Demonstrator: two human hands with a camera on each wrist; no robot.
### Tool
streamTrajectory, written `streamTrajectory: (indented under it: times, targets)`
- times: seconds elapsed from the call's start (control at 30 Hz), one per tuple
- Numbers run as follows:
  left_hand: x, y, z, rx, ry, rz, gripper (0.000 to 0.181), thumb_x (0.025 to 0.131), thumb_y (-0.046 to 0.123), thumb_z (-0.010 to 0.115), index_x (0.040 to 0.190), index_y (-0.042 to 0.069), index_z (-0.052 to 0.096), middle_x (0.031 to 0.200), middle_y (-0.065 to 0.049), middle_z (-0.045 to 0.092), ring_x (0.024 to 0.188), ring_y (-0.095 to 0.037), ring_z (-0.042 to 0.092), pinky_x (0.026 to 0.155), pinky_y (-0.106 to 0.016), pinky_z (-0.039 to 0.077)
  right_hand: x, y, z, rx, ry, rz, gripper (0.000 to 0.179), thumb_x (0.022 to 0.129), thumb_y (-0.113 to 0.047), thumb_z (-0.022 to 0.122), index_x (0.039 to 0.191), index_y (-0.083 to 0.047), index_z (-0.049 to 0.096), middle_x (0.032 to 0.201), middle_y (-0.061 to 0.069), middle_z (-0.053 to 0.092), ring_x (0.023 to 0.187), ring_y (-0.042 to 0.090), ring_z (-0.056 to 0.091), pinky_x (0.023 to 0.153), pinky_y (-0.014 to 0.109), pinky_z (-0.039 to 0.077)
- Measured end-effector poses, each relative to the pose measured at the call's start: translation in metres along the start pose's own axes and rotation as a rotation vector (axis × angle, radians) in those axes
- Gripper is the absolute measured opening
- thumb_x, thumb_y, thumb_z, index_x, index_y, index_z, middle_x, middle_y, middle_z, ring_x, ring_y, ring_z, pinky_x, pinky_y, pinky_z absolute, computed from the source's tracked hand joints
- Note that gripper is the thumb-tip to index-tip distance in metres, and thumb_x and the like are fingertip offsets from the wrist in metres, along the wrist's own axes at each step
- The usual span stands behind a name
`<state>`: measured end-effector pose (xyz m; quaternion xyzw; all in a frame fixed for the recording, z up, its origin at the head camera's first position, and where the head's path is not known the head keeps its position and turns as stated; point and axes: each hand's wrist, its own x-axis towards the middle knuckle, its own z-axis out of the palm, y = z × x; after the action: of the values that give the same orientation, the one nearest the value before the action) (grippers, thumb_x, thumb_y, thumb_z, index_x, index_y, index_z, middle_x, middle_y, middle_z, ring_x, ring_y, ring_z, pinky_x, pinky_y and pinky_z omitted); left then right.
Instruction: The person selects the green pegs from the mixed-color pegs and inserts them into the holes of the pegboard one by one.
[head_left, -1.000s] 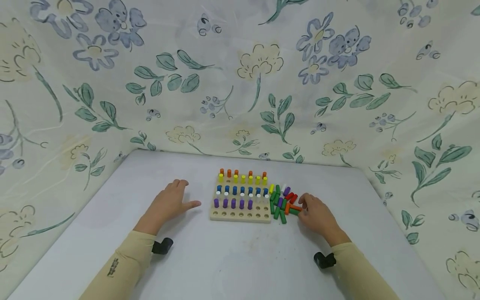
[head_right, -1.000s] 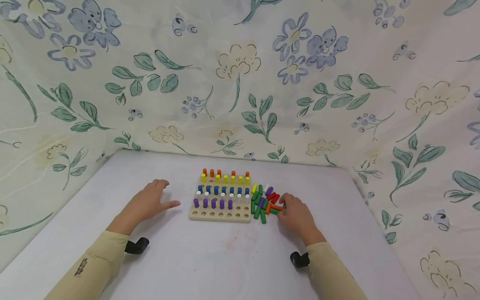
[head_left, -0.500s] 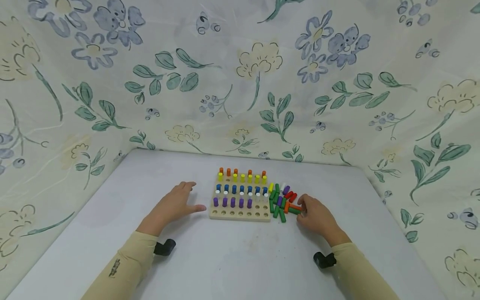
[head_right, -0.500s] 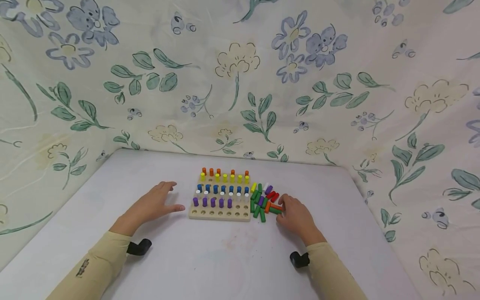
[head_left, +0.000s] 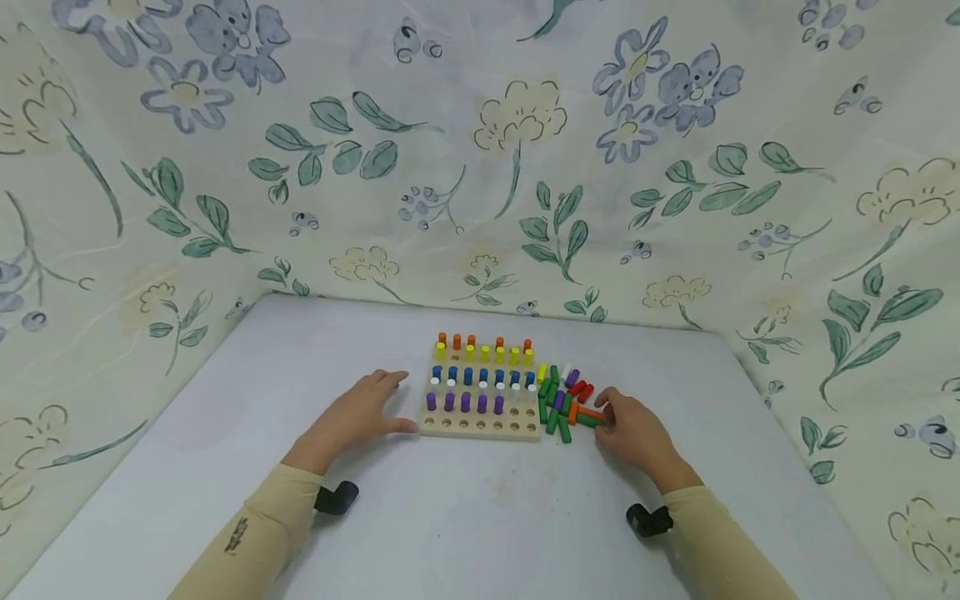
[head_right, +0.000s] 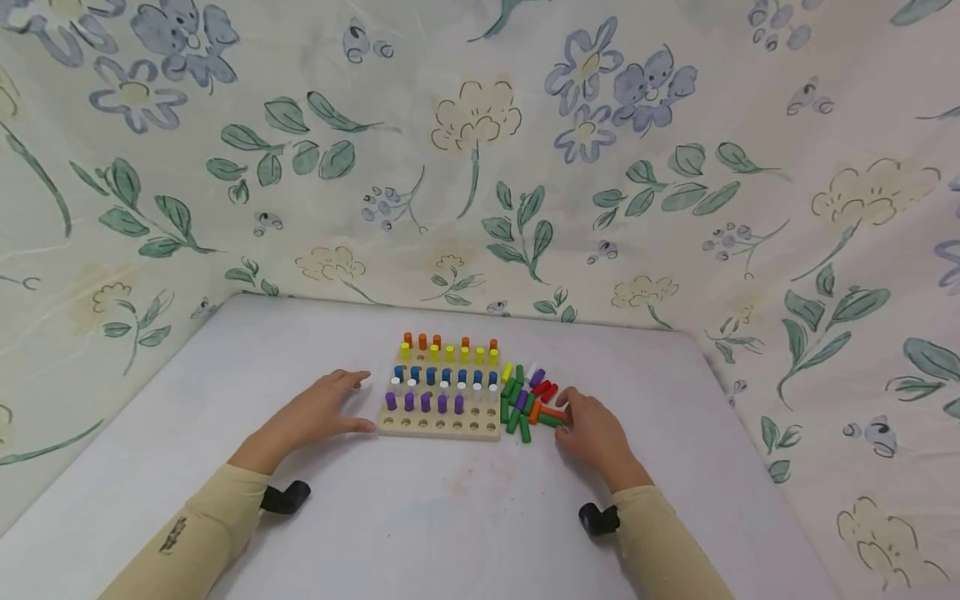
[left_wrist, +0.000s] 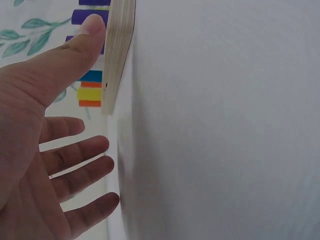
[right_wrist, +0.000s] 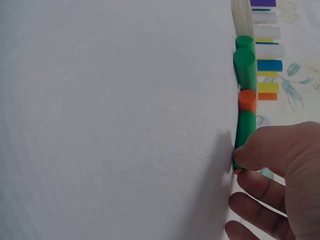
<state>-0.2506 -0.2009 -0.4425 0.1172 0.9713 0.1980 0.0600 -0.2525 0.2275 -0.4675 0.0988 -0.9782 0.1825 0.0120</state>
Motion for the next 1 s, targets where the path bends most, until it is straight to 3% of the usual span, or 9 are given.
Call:
streamTrajectory:
  times: [0.6, 1.0]
  targets:
    - [0.0065, 0.0029, 0.008, 0.035, -0.017, 0.022, 0.091, 0.079, 0.053, 0.083, 0.151, 0.008, 0.049, 0.147, -0.024, 0.05, 0.138, -0.045, 0.044, 0.11, -0.062, 0.04, -0.0018, 0.0006, -0.0003, 0.016, 0.042, -0.011, 0.034, 0.086, -0.011, 0.078, 0.116, -0.006, 0.063, 0.093, 0.005, 0.069, 0.084, 0.021, 0.064, 0.084, 0.044, 0.058]
    - [0.0037, 0.0064, 0.0064, 0.035, -0.03, 0.031, 0.084, 0.082, 0.051, 0.081, 0.152, 0.016, 0.05, 0.145, -0.023, 0.05, 0.135, -0.044, 0.046, 0.109, -0.062, 0.041, -0.0031, -0.0016, -0.002, 0.026, 0.02, 0.004, 0.034, 0.087, -0.012, 0.077, 0.117, -0.008, 0.062, 0.093, 0.004, 0.067, 0.082, 0.019, 0.061, 0.082, 0.043, 0.058]
